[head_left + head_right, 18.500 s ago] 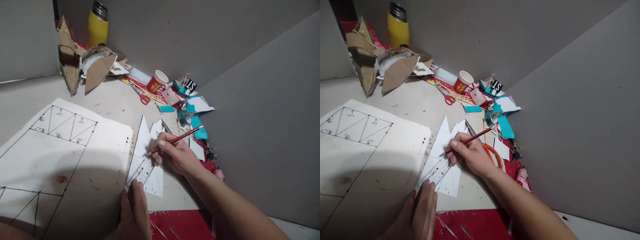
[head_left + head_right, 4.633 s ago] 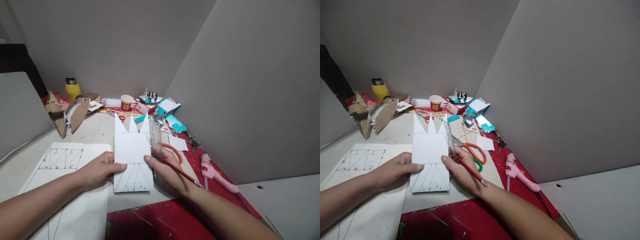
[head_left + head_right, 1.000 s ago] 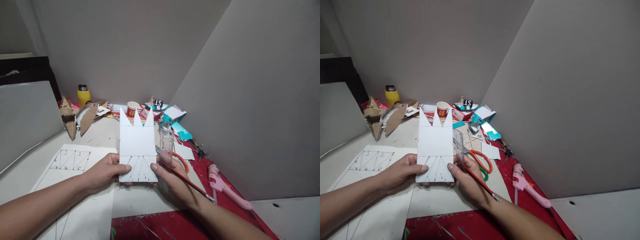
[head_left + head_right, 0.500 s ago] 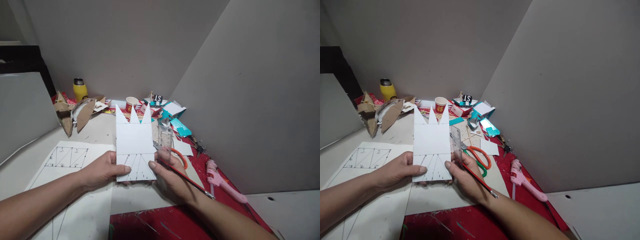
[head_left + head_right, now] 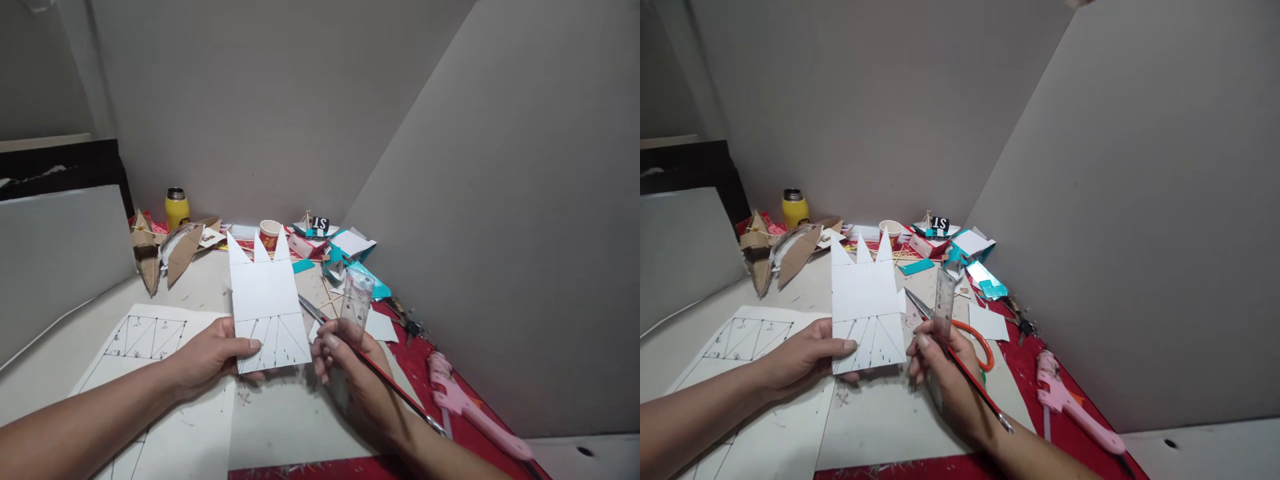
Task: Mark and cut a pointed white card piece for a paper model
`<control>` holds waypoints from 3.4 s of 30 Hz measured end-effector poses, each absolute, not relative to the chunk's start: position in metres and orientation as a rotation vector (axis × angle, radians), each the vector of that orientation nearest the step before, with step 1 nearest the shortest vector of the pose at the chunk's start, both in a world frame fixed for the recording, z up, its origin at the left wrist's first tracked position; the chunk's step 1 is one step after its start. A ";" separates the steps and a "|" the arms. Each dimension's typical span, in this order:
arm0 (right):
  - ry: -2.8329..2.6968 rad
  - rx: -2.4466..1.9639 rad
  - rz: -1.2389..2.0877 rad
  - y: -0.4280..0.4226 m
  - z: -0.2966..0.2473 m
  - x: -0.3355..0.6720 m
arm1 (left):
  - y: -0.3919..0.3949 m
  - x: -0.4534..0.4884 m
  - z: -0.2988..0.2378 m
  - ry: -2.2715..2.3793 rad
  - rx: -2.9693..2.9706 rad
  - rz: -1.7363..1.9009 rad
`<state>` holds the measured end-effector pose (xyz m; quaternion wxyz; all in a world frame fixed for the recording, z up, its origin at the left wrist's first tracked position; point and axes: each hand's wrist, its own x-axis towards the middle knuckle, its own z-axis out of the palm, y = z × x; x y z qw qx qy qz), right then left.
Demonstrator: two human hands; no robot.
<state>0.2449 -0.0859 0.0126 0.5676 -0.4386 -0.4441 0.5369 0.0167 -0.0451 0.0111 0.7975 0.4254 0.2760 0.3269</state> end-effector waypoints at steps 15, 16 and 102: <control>-1.111 -1.049 1.138 -0.082 0.004 0.250 | -0.042 0.012 0.008 0.686 0.785 0.751; -1.109 -1.055 1.128 -0.081 0.004 0.250 | -0.042 0.012 0.008 0.684 0.790 0.748; -1.196 -1.270 1.226 -0.082 0.034 0.254 | -0.048 0.022 0.020 1.049 1.161 0.556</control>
